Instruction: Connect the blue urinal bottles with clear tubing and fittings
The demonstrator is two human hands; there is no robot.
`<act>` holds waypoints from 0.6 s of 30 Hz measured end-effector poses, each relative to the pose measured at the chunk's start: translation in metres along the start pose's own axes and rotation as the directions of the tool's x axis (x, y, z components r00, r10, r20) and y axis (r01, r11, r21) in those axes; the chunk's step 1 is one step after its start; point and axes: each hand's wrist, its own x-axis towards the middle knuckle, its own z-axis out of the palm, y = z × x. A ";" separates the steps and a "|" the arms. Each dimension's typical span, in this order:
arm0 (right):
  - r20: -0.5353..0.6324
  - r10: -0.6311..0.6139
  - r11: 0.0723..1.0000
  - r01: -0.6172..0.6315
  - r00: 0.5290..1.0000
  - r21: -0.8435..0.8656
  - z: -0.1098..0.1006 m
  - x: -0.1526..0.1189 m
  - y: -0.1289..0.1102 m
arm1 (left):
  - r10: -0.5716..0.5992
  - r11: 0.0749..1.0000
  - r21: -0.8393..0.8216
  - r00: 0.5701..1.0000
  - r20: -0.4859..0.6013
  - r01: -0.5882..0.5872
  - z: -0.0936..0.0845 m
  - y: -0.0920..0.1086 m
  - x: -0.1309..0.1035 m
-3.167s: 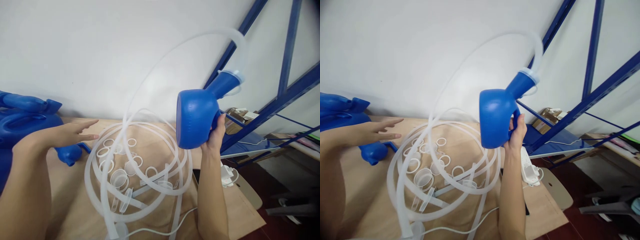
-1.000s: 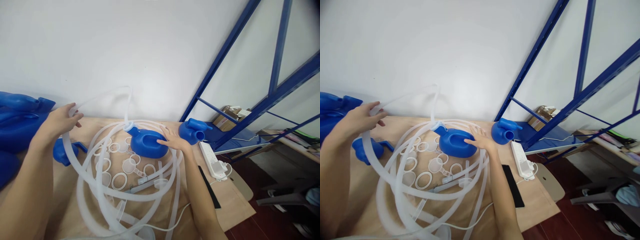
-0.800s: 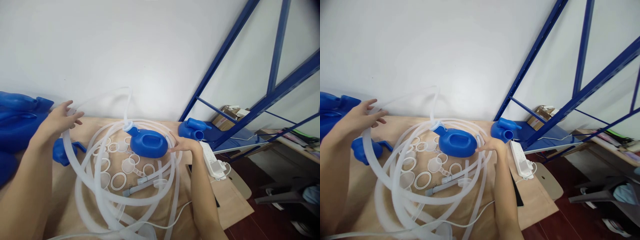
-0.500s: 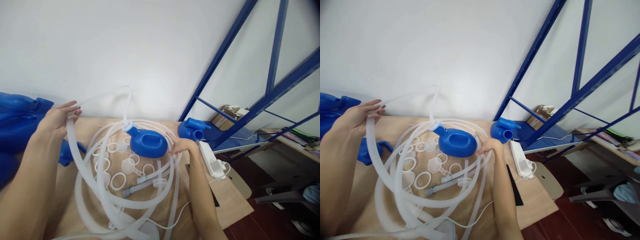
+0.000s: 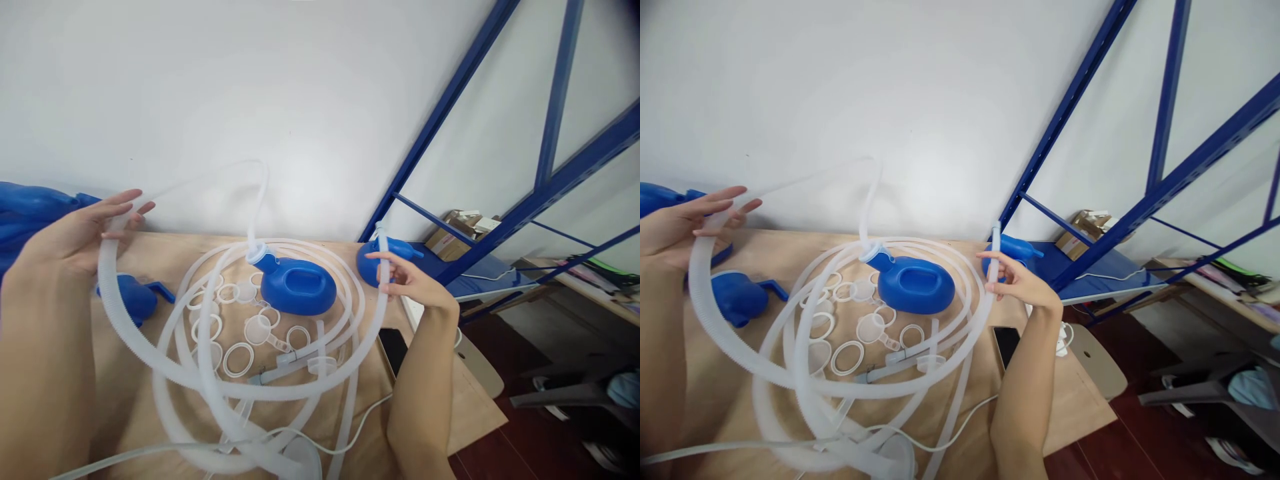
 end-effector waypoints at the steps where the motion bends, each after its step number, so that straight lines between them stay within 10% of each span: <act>1: -0.073 -0.098 0.993 0.103 0.992 0.057 -0.002 -0.001 0.002 | 0.034 0.998 0.060 0.999 0.003 -0.034 -0.004 -0.001 0.001; 6: -0.282 -0.343 0.903 0.397 0.896 0.164 -0.002 0.003 0.008 | 0.178 0.928 0.333 0.984 -0.009 -0.165 -0.020 -0.001 0.006; 13: -0.314 -0.270 0.952 0.302 0.910 0.055 0.021 0.018 -0.014 | 0.076 0.997 -0.005 0.995 0.070 -0.076 -0.032 0.009 -0.002; 18: -0.196 -0.267 0.963 0.269 0.944 -0.015 0.055 0.036 -0.029 | 0.123 0.881 0.467 0.990 -0.071 -0.076 -0.039 0.000 0.011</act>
